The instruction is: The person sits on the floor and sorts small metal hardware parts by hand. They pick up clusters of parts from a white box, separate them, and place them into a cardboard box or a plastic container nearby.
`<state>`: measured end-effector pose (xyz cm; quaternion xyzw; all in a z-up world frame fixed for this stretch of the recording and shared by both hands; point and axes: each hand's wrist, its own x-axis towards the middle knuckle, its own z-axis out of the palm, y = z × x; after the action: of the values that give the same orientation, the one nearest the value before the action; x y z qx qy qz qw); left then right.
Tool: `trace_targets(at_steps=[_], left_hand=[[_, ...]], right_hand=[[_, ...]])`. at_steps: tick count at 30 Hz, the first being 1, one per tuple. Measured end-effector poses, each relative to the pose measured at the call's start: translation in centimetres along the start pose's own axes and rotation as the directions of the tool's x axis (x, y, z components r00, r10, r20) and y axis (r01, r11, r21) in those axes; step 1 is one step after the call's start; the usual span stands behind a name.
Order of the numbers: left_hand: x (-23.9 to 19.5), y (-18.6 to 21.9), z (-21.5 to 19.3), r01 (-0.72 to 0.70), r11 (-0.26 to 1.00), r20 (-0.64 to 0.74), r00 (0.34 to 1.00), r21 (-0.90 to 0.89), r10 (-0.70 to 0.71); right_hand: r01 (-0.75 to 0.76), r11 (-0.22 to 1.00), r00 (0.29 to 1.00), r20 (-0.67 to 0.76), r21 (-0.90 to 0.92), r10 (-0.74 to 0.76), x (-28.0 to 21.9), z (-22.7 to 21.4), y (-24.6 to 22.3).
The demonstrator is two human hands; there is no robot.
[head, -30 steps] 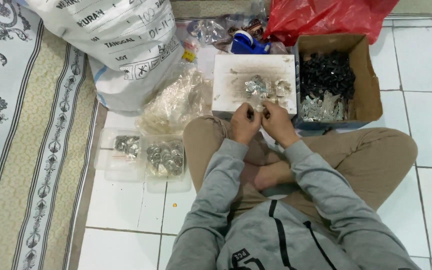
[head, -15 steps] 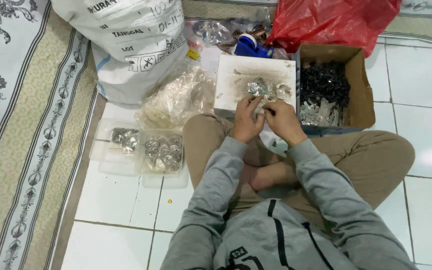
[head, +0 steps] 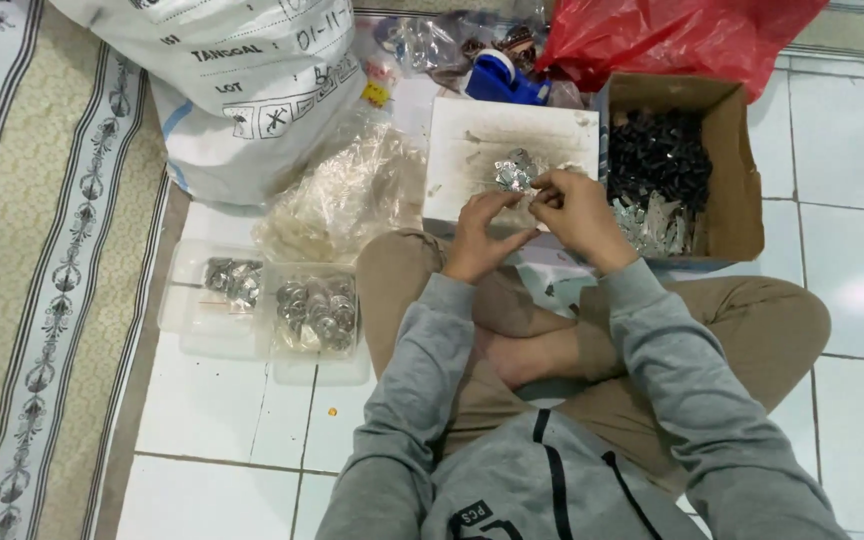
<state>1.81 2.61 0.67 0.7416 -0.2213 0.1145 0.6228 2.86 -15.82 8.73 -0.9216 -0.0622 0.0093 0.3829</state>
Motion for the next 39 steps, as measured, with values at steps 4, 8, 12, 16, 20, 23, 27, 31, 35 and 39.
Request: trace_targets(at_steps=[4,8,12,16,20,23,27,31,35,39], left_hand=[[0.7,-1.1,-0.1,0.037,0.999,0.019,0.999,0.022,-0.038],[1.6,-1.1,0.2,0.041,0.998,0.028,0.999,0.040,-0.042],[3.7,-0.7,-0.6,0.014,0.987,0.009,1.000,0.159,-0.016],[6.0,-1.8,-1.8,0.032,0.982,-0.009,0.999,0.187,-0.031],[6.7,-2.8,-3.1,0.218,0.976,-0.079,0.973,0.009,-0.216],[7.1,-3.3,-3.2,0.305,0.952,-0.080,0.949,-0.019,-0.306],[6.8,-3.8,-3.2,0.332,0.943,-0.072,0.940,-0.015,-0.332],[6.9,-3.7,-3.3,0.370,0.929,-0.071,0.926,-0.029,-0.371],[6.9,-3.6,-3.1,0.403,0.914,-0.057,0.913,-0.036,-0.405],[7.0,-3.7,-2.8,0.410,0.910,-0.060,0.909,-0.052,-0.413]], right_hand=[[0.006,0.999,1.000,0.025,0.048,-0.008,0.7,-0.4,-0.3],[-0.003,0.995,1.000,0.028,0.098,0.000,1.6,0.4,1.5],[0.050,0.990,0.997,-0.057,0.133,-0.042,2.8,0.2,1.8],[0.037,0.978,0.998,-0.065,0.203,-0.024,3.7,-1.1,1.8],[0.020,0.999,1.000,-0.009,-0.033,-0.020,4.9,-0.7,4.0],[0.029,0.981,0.993,0.114,-0.194,-0.007,6.1,0.4,3.7],[0.155,0.933,0.971,0.225,-0.326,-0.083,7.2,2.0,2.3],[0.238,0.910,0.952,0.267,-0.341,-0.149,8.2,3.3,4.2],[0.329,0.873,0.935,0.256,-0.360,-0.247,8.6,3.6,6.8],[0.315,0.888,0.939,0.249,-0.335,-0.238,8.7,3.7,7.4]])
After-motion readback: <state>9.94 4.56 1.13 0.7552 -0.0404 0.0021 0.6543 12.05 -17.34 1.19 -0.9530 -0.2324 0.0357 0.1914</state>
